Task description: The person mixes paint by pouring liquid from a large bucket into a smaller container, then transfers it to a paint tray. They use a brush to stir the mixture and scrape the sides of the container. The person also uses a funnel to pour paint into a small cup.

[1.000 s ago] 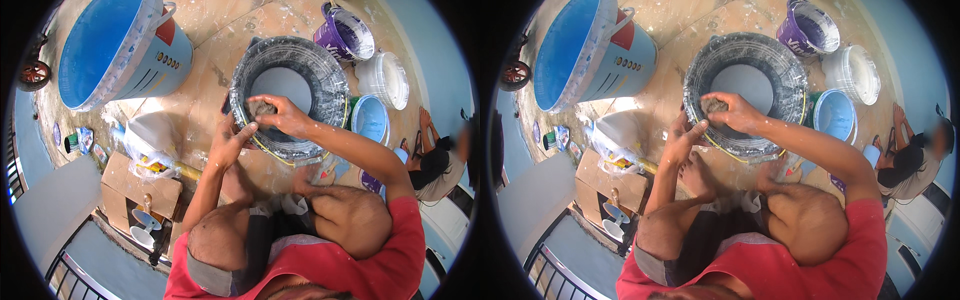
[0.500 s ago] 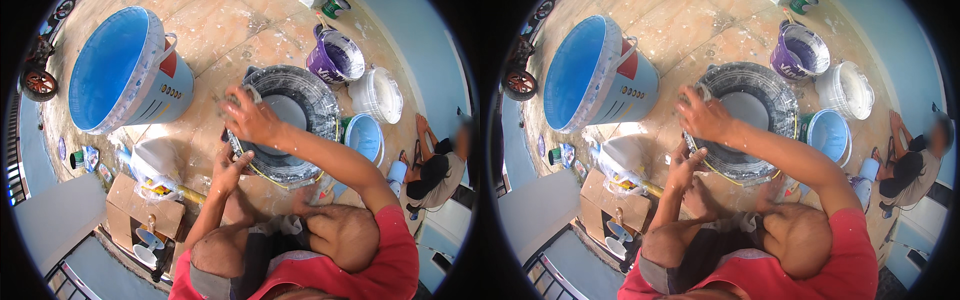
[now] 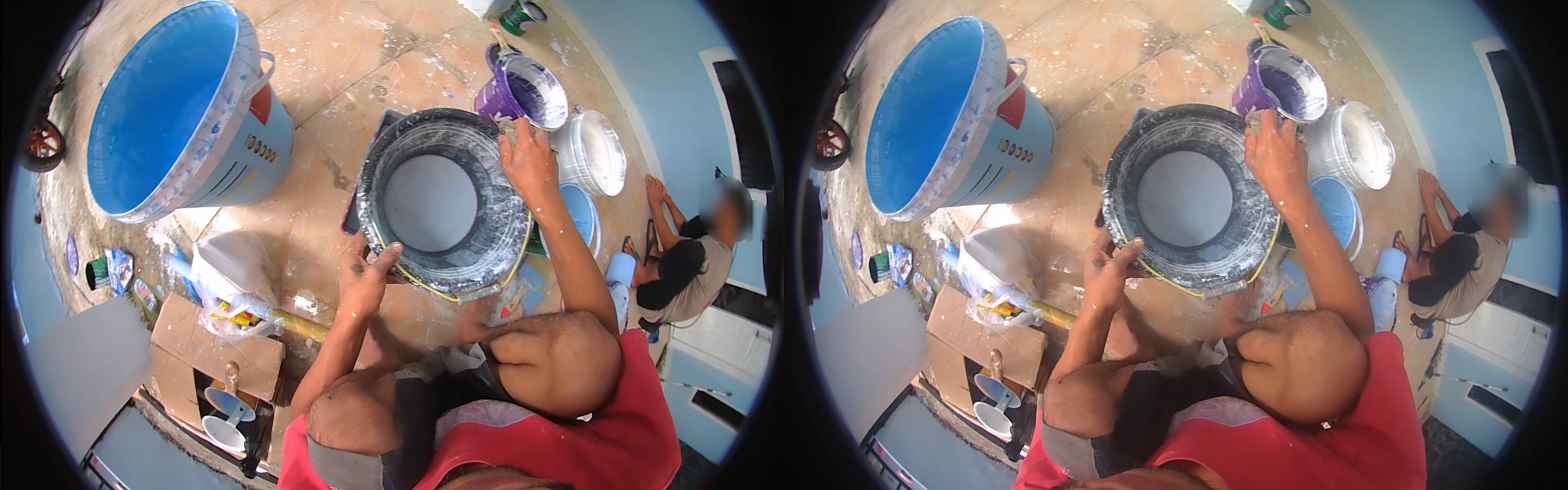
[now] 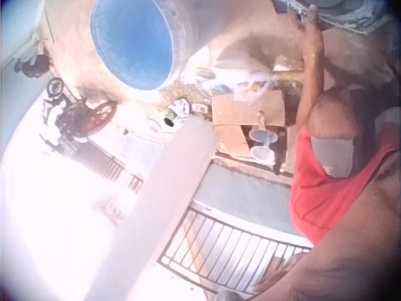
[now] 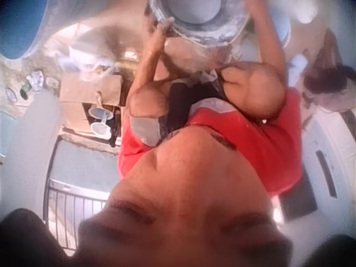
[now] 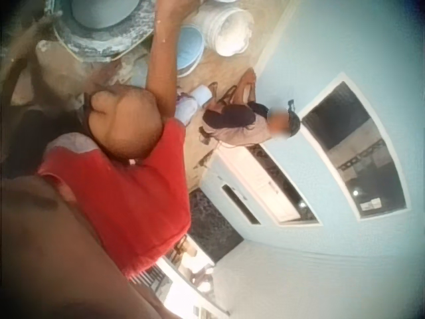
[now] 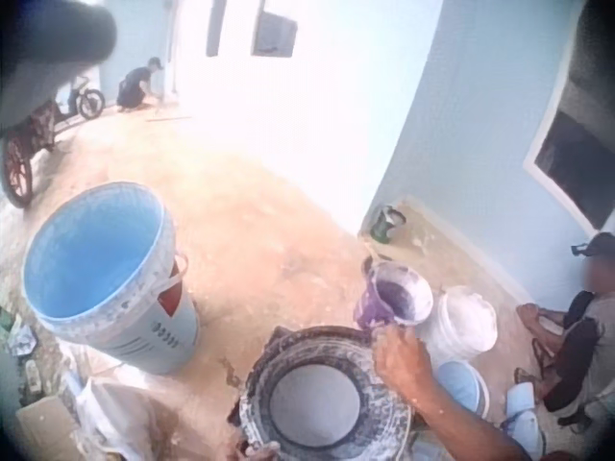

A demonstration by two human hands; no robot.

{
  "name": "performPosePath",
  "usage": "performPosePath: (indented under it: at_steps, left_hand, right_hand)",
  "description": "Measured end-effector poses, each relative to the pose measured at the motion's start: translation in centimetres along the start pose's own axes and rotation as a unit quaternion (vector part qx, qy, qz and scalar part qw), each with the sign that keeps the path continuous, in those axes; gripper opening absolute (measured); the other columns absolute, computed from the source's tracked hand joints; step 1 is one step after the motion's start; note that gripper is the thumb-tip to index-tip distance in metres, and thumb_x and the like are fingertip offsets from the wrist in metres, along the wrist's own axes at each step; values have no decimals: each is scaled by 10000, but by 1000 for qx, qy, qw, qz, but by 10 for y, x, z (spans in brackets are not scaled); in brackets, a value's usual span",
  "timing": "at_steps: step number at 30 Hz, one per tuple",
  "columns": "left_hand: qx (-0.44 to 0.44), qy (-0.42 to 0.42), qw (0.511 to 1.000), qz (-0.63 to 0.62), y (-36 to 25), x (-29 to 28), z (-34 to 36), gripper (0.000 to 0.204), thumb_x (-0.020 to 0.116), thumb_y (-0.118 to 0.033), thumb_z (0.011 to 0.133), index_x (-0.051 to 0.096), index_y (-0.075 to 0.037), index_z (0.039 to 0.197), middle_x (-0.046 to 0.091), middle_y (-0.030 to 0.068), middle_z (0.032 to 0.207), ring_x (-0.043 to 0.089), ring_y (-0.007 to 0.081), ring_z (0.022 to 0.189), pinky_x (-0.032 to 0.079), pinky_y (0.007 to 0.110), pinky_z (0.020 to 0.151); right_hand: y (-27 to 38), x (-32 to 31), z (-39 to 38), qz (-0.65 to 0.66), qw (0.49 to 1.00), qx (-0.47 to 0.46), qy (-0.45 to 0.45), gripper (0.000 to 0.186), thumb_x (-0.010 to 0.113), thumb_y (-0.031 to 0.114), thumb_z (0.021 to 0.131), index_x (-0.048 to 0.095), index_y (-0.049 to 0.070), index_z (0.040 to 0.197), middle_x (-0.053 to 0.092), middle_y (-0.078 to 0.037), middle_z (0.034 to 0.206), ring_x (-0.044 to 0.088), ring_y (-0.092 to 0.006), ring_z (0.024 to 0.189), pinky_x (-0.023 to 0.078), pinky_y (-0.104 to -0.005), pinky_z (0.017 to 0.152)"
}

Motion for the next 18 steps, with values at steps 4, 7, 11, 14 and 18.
performPosePath:
  at_steps: [4, 7, 11, 14, 18]
  left_hand:
    - [17, 18, 1000, 1, 4, 2, 6, 454, 695, -63, 986, 586, 12, 1420, 723, 121, 1151, 726, 155, 862, 638, 277, 626]
    - [10, 37, 999, 13, -3, 10, 7, 491, 692, -62, 986, 561, 12, 1454, 721, 120, 1171, 723, 145, 853, 620, 266, 617]
    - [116, -30, 981, 151, -20, 7, -7, 669, 795, -198, 945, 516, -34, 1531, 654, 209, 1367, 673, 291, 1185, 599, 401, 902]
    - [347, -56, 829, 435, -18, 3, -27, 743, 876, -319, 847, 576, -175, 1512, 571, 170, 1533, 493, 370, 1459, 398, 597, 1187]
    - [446, 105, 628, 630, -20, -6, -35, 516, 894, -363, 743, 756, -300, 1237, 545, 9, 1595, 388, 350, 1553, 152, 754, 1262]
  right_hand:
    - [-23, -12, -22, -11, 999, 24, 27, 463, 688, 310, 983, 544, 62, 1346, 646, -351, 1093, 648, -570, 1045, 510, -637, 914]
    - [-56, -13, -24, 36, 999, 24, 3, 504, 755, 278, 940, 580, 32, 1343, 708, -278, 1035, 725, -442, 930, 573, -539, 797]
    - [-78, -33, -14, 422, 884, 185, 82, 476, 814, 187, 892, 657, 4, 1302, 771, -118, 991, 740, -199, 815, 555, -365, 628]
    - [-117, -45, -28, 610, 763, 212, 18, 445, 785, 140, 908, 643, 19, 1313, 760, -87, 1107, 748, -202, 901, 590, -364, 685]
    - [-123, -63, -45, 774, 600, 201, -17, 430, 708, 162, 947, 618, -6, 1332, 725, -146, 1237, 709, -308, 1159, 563, -497, 1048]
Point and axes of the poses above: each hand's wrist, its own z-axis towards the middle knuckle, its own x-axis out of the palm, y = z × x, the point moved 2 cm from there along z, towards the middle knuckle
